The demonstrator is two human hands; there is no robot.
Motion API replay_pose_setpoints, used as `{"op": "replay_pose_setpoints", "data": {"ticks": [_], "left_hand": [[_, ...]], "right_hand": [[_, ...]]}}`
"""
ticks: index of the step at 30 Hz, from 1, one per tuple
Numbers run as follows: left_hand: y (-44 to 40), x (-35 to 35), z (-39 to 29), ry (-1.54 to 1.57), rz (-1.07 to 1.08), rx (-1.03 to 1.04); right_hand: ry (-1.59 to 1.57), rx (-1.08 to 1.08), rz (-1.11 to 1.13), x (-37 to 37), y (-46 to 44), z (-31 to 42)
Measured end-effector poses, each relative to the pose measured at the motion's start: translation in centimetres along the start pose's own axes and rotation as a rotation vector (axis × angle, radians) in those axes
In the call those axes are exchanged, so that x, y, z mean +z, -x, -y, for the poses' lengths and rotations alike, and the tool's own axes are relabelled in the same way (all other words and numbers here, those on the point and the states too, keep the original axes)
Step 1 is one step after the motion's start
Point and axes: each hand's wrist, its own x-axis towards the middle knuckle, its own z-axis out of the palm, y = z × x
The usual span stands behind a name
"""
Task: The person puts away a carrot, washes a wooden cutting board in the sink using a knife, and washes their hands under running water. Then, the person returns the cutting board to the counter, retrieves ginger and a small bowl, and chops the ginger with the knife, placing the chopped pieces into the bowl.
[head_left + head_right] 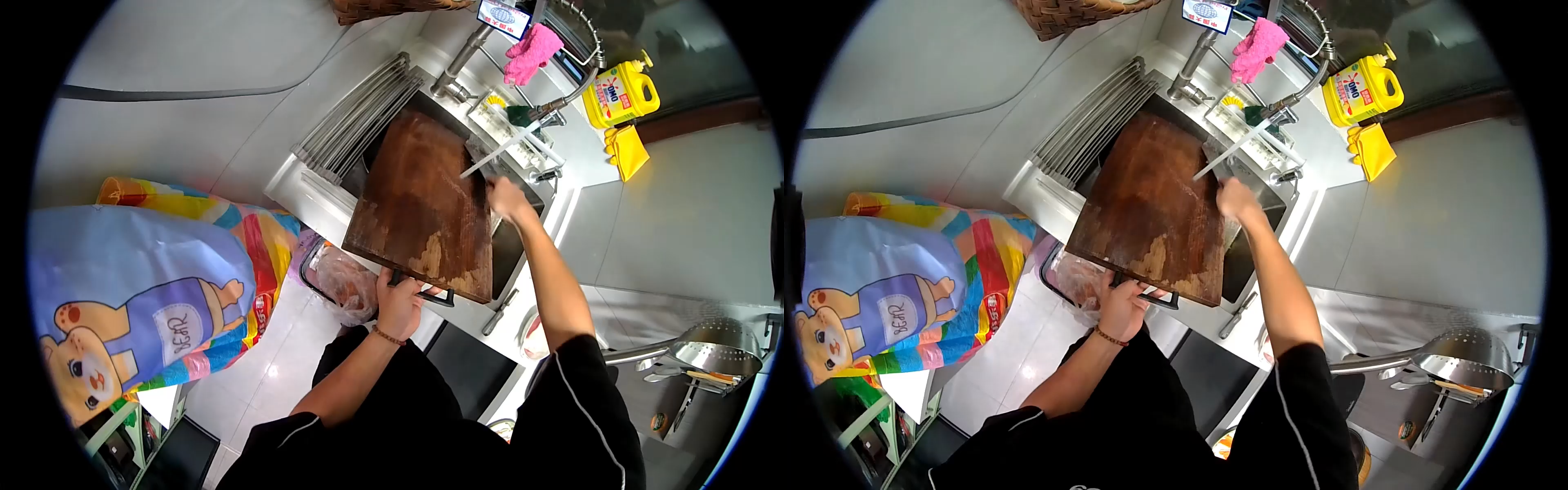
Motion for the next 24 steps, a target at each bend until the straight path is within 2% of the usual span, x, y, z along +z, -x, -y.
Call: {"op": "replay_pose_setpoints", "data": {"ticks": [1,3,4,6,8,10,12,13,16,17,18,19,21,23,24], "left_hand": [[0.0,-0.4,0.0,0.02,0.037,-0.02],[0.0,-0.5,-0.4,-0.015,0.012,-0.021],[0.2,-0.2,-0.5,-0.027,-0.003,-0.025],[0.6,0.8,-1.0,-0.028,-0.068,-0.025],[0.5,1.1,-1.0,-0.015,-0.063,0.009],[0.2,1.2,-1.0,-0.023,-0.025,0.016],[0.4,1.4,-1.2,-0.015,-0.035,0.013],[0.7,1.9,-1.3,0.001,-0.062,0.009],[0.6,1.6,-1.1,0.012,-0.073,0.006],[0.3,1.0,-0.9,0.007,-0.065,0.009],[0.0,-0.1,-0.2,0.018,-0.052,-0.001],[0.4,-0.4,-0.2,-0.014,-0.067,-0.008],[0.3,-0.2,-0.4,-0.068,-0.073,-0.024],[-0.3,0.3,-0.9,-0.064,-0.071,-0.014],[-0.2,0.5,-1.2,-0.036,-0.07,-0.006]], "right_hand": [[0.003,-0.013,-0.066,-0.5,-0.8,0.1],[-0.021,-0.025,-0.023,-2.7,3.1,-0.5],[0.022,-0.097,-0.09,-3.5,7.4,-0.7],[0.053,-0.051,-0.048,-6.6,18.3,1.9],[0.1,0.075,0.174,-9.0,26.9,3.8],[0.114,-0.062,0.133,-8.8,33.0,3.5],[0.12,-0.001,0.253,-9.4,35.3,5.3],[0.116,0.039,0.298,-9.3,35.7,5.8],[0.136,-0.089,0.105,-5.9,30.2,4.0],[0.04,0.083,0.19,-5.2,25.4,4.7],[-0.06,-0.065,0.082,-2.5,19.4,2.0],[-0.035,-0.12,0.008,-0.1,12.9,0.1],[0.058,-0.009,-0.007,-0.5,6.2,1.5],[0.045,-0.142,-0.089,-1.1,6.6,-0.2],[0.021,-0.133,-0.053,-2.8,10.0,0.6]]}}
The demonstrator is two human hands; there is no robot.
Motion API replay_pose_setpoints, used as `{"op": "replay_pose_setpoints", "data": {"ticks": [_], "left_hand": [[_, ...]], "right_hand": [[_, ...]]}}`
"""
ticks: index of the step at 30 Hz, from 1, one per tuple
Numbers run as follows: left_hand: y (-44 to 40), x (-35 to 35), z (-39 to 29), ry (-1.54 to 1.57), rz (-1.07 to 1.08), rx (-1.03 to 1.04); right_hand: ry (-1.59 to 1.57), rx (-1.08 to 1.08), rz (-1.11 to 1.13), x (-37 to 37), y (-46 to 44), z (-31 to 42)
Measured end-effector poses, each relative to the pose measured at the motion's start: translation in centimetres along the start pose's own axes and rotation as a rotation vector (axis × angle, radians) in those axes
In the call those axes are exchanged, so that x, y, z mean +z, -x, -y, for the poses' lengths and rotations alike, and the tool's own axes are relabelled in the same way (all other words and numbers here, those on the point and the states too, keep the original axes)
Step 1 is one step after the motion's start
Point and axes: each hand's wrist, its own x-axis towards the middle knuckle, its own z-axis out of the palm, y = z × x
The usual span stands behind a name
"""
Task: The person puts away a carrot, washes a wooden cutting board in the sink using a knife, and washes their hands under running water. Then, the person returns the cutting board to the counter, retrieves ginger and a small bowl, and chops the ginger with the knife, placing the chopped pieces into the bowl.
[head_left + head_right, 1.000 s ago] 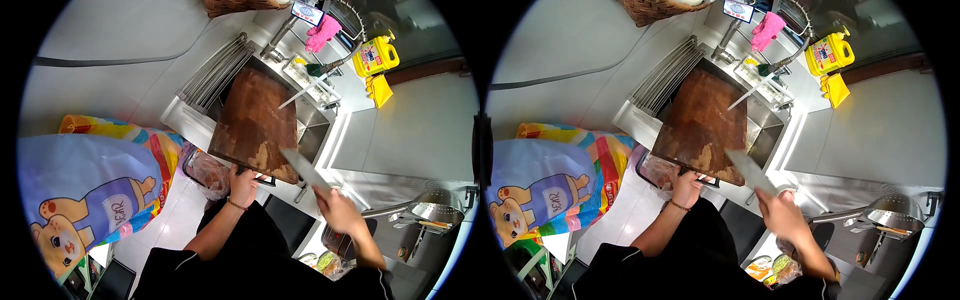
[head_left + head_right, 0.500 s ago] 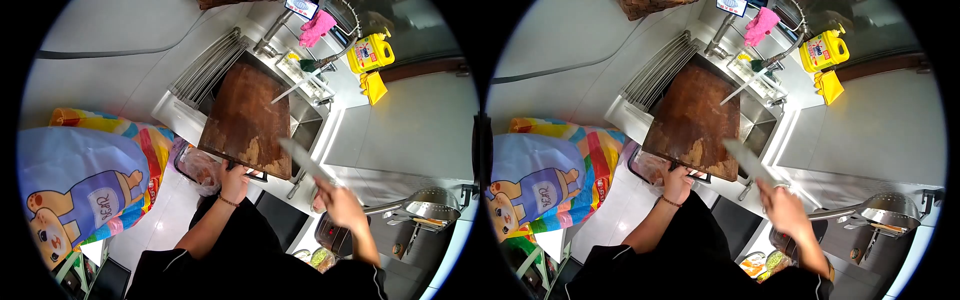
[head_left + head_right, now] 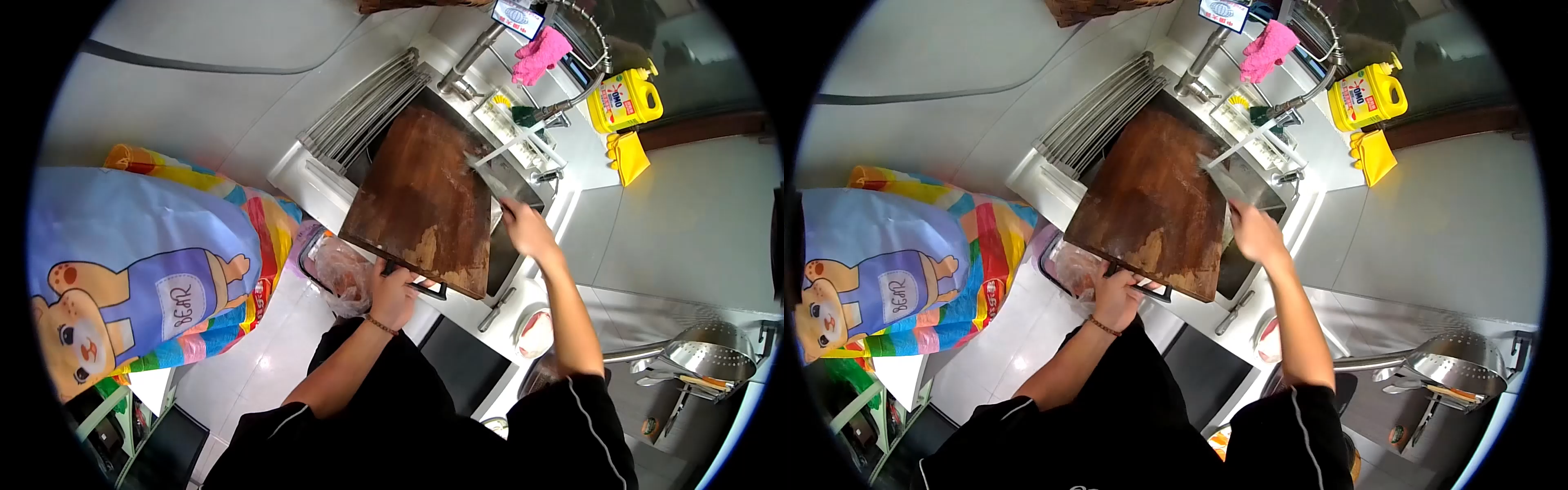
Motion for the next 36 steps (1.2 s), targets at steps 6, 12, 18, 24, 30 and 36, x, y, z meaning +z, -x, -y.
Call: {"op": "replay_pose_setpoints", "data": {"ticks": [6,12,18,24,30,36], "left_hand": [[0.1,-0.2,0.1,0.045,0.043,0.018],[2.2,-0.5,0.8,0.002,-0.012,0.026],[2.6,-0.6,0.8,-0.043,-0.004,0.005],[0.5,0.5,1.3,0.011,0.101,0.004],[-0.9,-1.4,2.1,-0.157,0.101,0.028],[-2.0,-1.1,2.1,-0.212,0.114,0.044]], "right_hand": [[0.08,0.019,0.248,-6.6,16.0,5.3],[0.138,0.087,0.104,2.7,-8.3,3.4],[0.091,-0.085,0.066,-3.7,6.8,3.4],[0.132,-0.106,0.273,-9.3,20.6,5.1],[-0.058,-0.254,0.058,-1.1,1.0,5.6],[-0.089,-0.252,0.058,-4.1,6.0,2.9]]}}
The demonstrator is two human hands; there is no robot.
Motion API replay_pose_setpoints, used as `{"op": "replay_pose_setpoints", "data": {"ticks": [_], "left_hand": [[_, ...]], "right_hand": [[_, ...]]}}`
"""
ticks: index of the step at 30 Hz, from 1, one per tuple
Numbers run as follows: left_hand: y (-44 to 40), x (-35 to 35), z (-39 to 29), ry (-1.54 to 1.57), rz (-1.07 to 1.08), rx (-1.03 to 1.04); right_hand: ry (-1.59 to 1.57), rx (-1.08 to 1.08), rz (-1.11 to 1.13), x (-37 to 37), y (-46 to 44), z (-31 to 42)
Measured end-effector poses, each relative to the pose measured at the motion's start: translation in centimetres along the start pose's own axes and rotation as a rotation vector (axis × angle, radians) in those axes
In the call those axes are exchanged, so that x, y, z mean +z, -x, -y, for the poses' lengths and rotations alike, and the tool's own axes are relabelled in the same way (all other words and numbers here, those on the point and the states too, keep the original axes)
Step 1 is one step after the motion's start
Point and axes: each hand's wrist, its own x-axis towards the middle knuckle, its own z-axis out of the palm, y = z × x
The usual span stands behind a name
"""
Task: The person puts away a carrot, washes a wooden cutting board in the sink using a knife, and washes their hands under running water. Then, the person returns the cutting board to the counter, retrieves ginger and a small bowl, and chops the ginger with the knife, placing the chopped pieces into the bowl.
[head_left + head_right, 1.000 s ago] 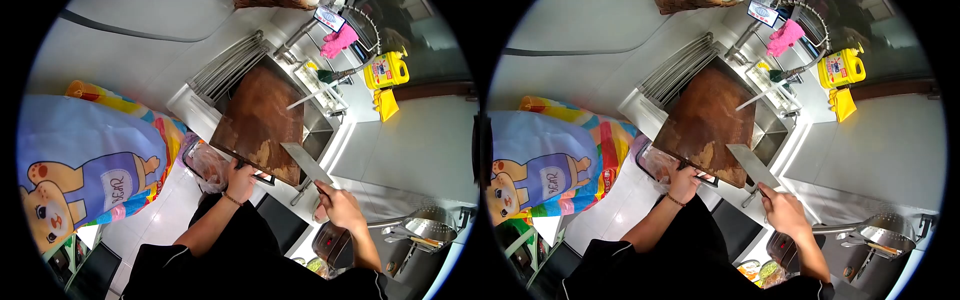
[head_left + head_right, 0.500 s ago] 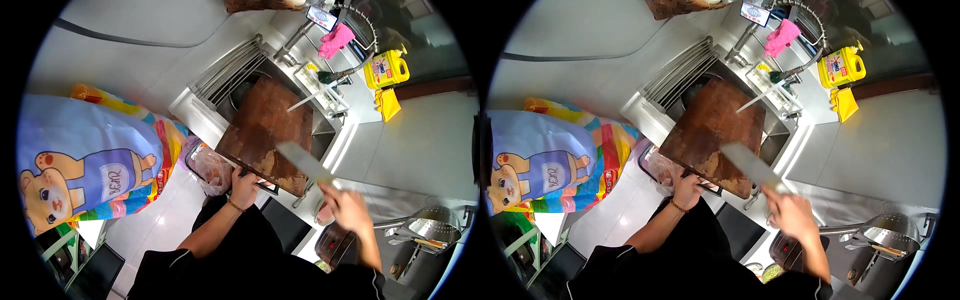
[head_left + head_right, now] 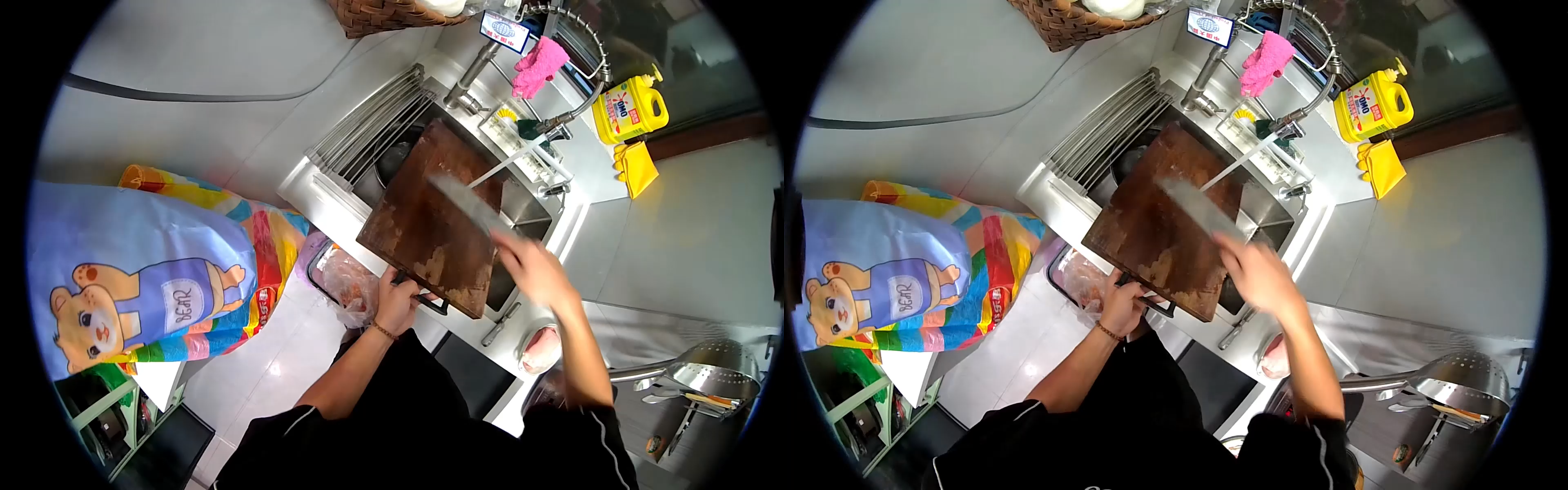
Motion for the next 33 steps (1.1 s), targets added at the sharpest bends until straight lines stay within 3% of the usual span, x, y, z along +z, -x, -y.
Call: {"op": "replay_pose_setpoints", "data": {"ticks": [3,5,7,11,18,20,23,24,27,29,30,33], "left_hand": [[-0.2,-0.4,0.0,-0.026,-0.015,0.003],[-0.2,-0.9,-0.3,0.004,-0.015,-0.017],[-0.2,-0.9,-0.5,0.024,-0.02,-0.031],[0.1,-0.9,-0.8,0.03,-0.028,-0.048],[-0.8,-1.2,-1.5,0.041,-0.019,-0.057],[-1.0,-1.4,-1.6,0.034,-0.035,-0.052],[-0.7,-1.2,-1.7,0.023,0.003,-0.058],[-0.7,-1.3,-1.5,0.01,0.023,-0.05],[-0.7,-1.5,-0.9,-0.004,0.007,-0.024],[-1.0,-1.8,-1.1,0.031,0.015,-0.05],[-0.8,-1.6,-1.4,0.034,0.009,-0.056],[-0.5,-0.9,-1.9,0.049,-0.024,-0.05]], "right_hand": [[0.046,0.097,0.228,-2.7,10.0,2.0],[-0.005,0.147,0.295,-1.7,9.9,2.2],[-0.042,-0.038,0.108,1.5,4.4,0.6],[0.105,-0.049,-0.048,5.2,-9.2,0.3],[0.026,-0.138,0.213,-2.0,6.4,-0.7],[0.012,-0.161,0.264,-1.1,5.3,-1.1],[-0.004,-0.309,0.076,3.6,-3.5,0.2],[0.02,-0.293,0.013,4.5,-5.6,1.3],[-0.041,-0.166,-0.058,2.4,-0.8,1.6],[-0.064,-0.033,0.045,-0.8,7.0,0.7],[-0.094,0.165,0.177,-2.6,10.7,1.0],[-0.017,0.241,0.209,-4.2,18.2,1.3]]}}
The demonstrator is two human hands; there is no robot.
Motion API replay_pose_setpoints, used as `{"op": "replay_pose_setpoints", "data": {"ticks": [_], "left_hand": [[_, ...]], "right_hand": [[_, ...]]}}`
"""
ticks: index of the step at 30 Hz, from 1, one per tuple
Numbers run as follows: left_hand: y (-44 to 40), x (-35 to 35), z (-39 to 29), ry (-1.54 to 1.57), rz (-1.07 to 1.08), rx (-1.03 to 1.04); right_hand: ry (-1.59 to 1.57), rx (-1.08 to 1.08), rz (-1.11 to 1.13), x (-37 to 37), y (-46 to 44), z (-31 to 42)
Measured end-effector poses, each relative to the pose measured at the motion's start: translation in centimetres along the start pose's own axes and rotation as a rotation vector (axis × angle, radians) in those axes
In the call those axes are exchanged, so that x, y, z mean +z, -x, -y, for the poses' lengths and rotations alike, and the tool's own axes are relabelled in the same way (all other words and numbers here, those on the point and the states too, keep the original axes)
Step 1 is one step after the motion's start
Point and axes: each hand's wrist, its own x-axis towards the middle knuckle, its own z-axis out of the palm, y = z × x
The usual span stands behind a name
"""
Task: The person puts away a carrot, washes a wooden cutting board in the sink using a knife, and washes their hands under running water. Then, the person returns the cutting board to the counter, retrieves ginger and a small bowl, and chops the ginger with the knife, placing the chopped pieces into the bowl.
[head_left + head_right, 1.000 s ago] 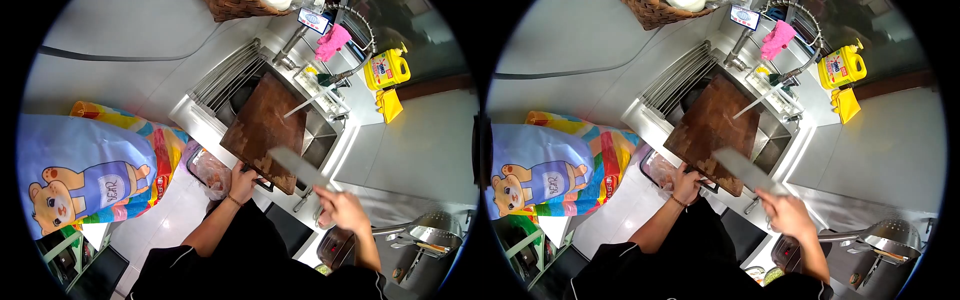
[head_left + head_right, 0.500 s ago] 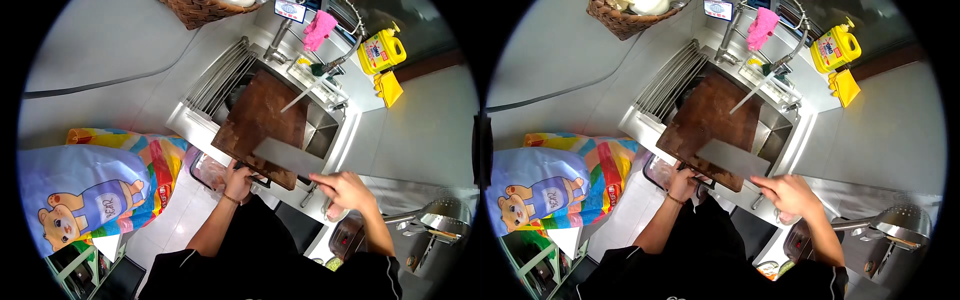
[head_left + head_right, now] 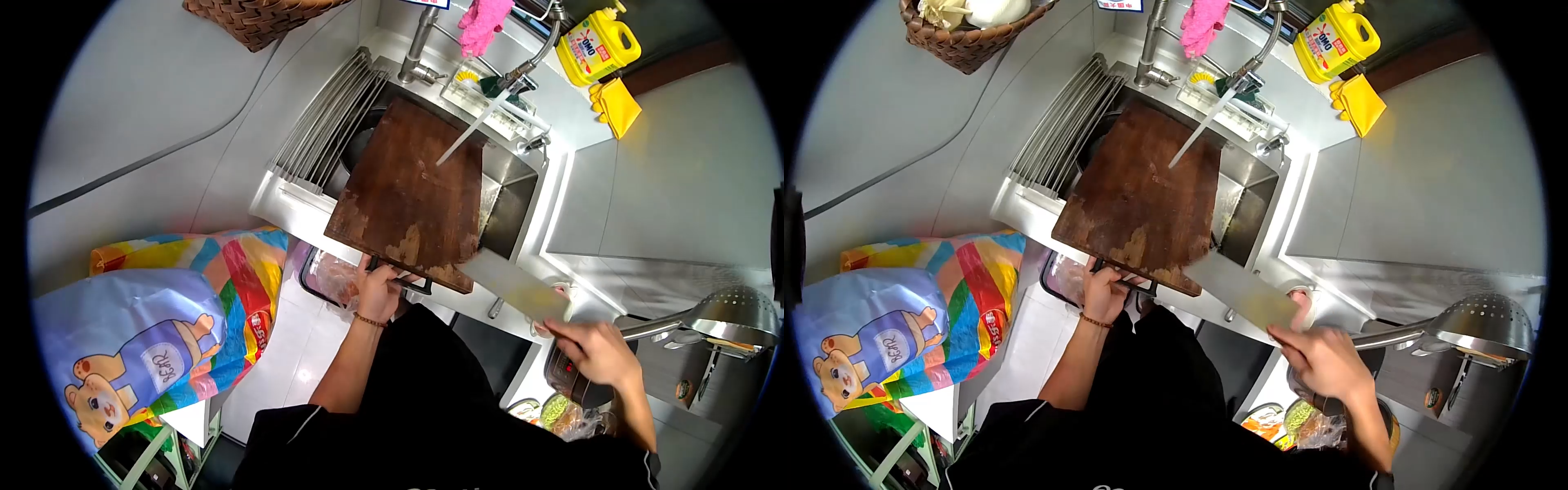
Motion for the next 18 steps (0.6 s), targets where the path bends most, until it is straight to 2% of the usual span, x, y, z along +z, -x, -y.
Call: {"op": "replay_pose_setpoints", "data": {"ticks": [3,5,6,7,9,11,12,13,16,18], "left_hand": [[-0.2,0.1,0.3,0.007,-0.01,0.005],[-0.2,-0.2,0.4,0.015,-0.031,0.004],[-0.2,-0.2,0.5,0.021,-0.048,0.001],[-0.2,-0.2,0.5,0.026,-0.062,-0.007],[-0.2,-0.1,0.7,0.009,-0.056,-0.001],[0.1,0.2,0.7,0.009,-0.044,-0.008],[0.3,0.2,0.8,-0.002,-0.04,-0.007],[0.3,0.3,0.8,-0.008,-0.032,-0.005],[0.1,0.5,0.5,-0.003,-0.004,-0.002],[-0.1,-0.1,0.3,0.0,0.027,-0.002]], "right_hand": [[0.051,0.024,0.073,0.5,1.3,0.1],[0.056,-0.016,0.106,2.7,-0.8,-0.2],[0.049,-0.108,0.042,3.6,-3.0,-0.5],[0.039,-0.194,-0.023,4.5,-6.1,-0.7],[-0.011,-0.131,-0.069,6.4,-15.8,-0.8],[-0.092,-0.224,-0.229,5.4,-26.1,0.5],[-0.087,-0.215,-0.322,5.1,-29.7,0.5],[-0.069,-0.113,-0.29,3.7,-30.8,1.1],[-0.179,-0.182,-0.334,1.9,-22.2,0.4],[-0.218,-0.087,-0.278,2.7,-12.6,0.0]]}}
